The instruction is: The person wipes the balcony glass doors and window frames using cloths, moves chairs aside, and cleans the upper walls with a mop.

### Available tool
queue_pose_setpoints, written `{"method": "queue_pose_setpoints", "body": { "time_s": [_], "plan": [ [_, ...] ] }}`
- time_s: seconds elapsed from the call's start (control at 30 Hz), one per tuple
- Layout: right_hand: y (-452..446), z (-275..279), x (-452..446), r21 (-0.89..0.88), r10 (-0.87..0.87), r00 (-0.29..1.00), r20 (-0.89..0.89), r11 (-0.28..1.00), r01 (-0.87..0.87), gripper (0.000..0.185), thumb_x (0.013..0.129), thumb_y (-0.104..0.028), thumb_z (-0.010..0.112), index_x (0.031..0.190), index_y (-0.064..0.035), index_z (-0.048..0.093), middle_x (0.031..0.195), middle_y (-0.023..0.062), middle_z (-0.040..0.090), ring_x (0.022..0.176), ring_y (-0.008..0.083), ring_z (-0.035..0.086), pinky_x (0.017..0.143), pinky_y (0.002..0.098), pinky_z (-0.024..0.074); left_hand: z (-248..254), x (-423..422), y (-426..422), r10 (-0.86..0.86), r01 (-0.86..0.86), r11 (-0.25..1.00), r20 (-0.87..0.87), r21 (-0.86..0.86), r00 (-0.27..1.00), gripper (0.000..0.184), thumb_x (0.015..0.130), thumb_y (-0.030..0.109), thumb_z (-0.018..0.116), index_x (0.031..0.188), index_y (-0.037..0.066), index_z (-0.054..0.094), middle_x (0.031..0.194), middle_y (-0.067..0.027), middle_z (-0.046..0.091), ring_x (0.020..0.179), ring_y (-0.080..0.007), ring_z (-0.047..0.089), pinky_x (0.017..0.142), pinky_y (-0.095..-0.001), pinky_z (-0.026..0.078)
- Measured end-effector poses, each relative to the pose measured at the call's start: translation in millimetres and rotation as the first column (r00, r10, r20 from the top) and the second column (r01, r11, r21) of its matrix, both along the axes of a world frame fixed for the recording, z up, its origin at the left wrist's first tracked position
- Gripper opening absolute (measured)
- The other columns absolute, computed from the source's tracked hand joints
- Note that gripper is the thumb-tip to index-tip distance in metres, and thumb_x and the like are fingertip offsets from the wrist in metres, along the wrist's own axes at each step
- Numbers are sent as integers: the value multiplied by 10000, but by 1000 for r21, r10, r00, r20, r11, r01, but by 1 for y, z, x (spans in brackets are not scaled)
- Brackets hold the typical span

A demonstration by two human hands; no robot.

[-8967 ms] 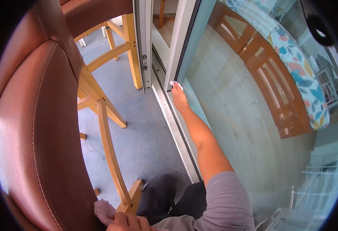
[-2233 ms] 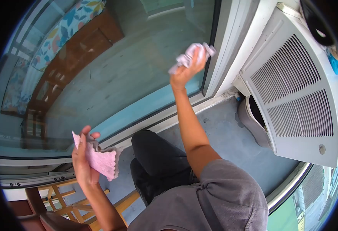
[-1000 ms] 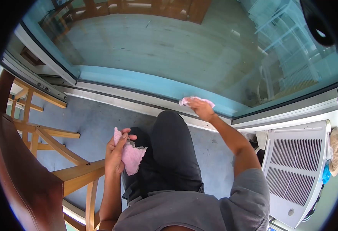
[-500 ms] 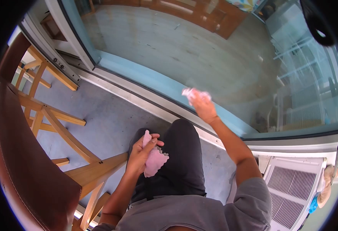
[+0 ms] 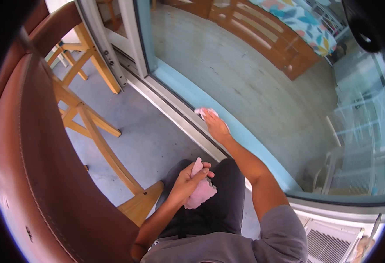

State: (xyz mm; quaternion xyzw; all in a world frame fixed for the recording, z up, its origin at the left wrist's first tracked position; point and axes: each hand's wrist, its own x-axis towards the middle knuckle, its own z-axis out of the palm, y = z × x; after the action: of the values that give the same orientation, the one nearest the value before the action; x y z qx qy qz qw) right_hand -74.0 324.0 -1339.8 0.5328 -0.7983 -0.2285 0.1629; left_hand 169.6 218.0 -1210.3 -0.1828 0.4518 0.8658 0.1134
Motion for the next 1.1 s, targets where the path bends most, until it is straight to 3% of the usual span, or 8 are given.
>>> {"method": "queue_pose_setpoints", "body": {
  "time_s": [0.13, 0.27, 0.33, 0.4, 0.57, 0.73, 0.9, 1.1],
  "plan": [
    [10, -43, -6, -125, -40, 931, 362, 988, 91, 459, 856, -136, 480, 1288, 17, 506, 1448, 97, 380, 1363, 240, 293, 1158, 330, 195, 0, 2, -12, 60, -60, 998, -8, -4, 998, 245, 945, 145, 555, 1149, 8, 548, 918, -53, 637, 805, -81, 566, 712, -234, 473],
    [-31, 5, -25, 51, 138, 990, -6, 989, -137, 406, 862, -101, 500, 1255, -8, 533, 1439, 103, 390, 1336, 262, 335, 1123, 341, 280, -16, -3, -15, 152, -155, 982, -40, -108, 988, 231, 945, 152, 555, 1131, 14, 553, 922, -44, 633, 815, -77, 558, 721, -233, 469],
    [-95, 48, -48, -530, 227, 854, 468, 846, 65, 358, 864, -64, 523, 1220, -41, 554, 1418, 111, 411, 1296, 288, 384, 1048, 355, 386, -17, -6, -17, 158, -163, 980, -49, -114, 986, 227, 945, 163, 558, 1124, 23, 557, 928, -41, 636, 803, -69, 552, 708, -226, 469],
    [-155, 78, -77, -637, 233, 972, -9, 748, -185, 348, 854, -43, 550, 1201, -63, 559, 1389, 116, 437, 1266, 317, 409, 968, 356, 456, -9, -6, -19, 134, -142, 978, -60, -151, 989, 220, 943, 165, 555, 1113, 26, 558, 929, -37, 636, 815, -75, 556, 721, -235, 468],
    [-245, 116, -108, -216, 67, 867, -494, 956, -197, 428, 900, -168, 461, 1297, -16, 508, 1423, 132, 416, 1350, 292, 326, 1129, 380, 248, -14, -7, -24, 217, -217, 958, -20, -187, 976, 230, 940, 123, 550, 1124, -15, 545, 920, -46, 618, 882, -84, 570, 782, -234, 459],
    [-204, -4, -95, 81, 191, 965, -181, 981, -179, 497, 858, -154, 471, 1315, 42, 480, 1439, 144, 394, 1384, 286, 269, 1164, 395, 158, -21, -5, -23, 287, -284, 934, -14, -217, 958, 232, 941, 133, 548, 1124, -9, 548, 926, -58, 630, 874, -92, 583, 780, -241, 466],
    [-124, -20, -65, -263, 118, 948, 294, 964, -38, 351, 884, -72, 470, 1216, 10, 552, 1398, 150, 429, 1302, 257, 384, 1126, 376, 285, -21, -3, -24, 245, -246, 944, -34, -219, 969, 221, 940, 110, 538, 1134, 4, 536, 945, -53, 619, 868, -87, 567, 775, -247, 481],
    [-202, 87, -91, -717, 179, 973, -147, 658, -229, 299, 929, -127, 471, 1161, 20, 590, 1382, 137, 452, 1330, 263, 359, 1095, 390, 301, -10, -6, -25, 205, -197, 940, 1, -279, 979, 233, 935, 144, 565, 1132, 21, 546, 948, -40, 625, 869, -84, 574, 792, -246, 480]
  ]
}}
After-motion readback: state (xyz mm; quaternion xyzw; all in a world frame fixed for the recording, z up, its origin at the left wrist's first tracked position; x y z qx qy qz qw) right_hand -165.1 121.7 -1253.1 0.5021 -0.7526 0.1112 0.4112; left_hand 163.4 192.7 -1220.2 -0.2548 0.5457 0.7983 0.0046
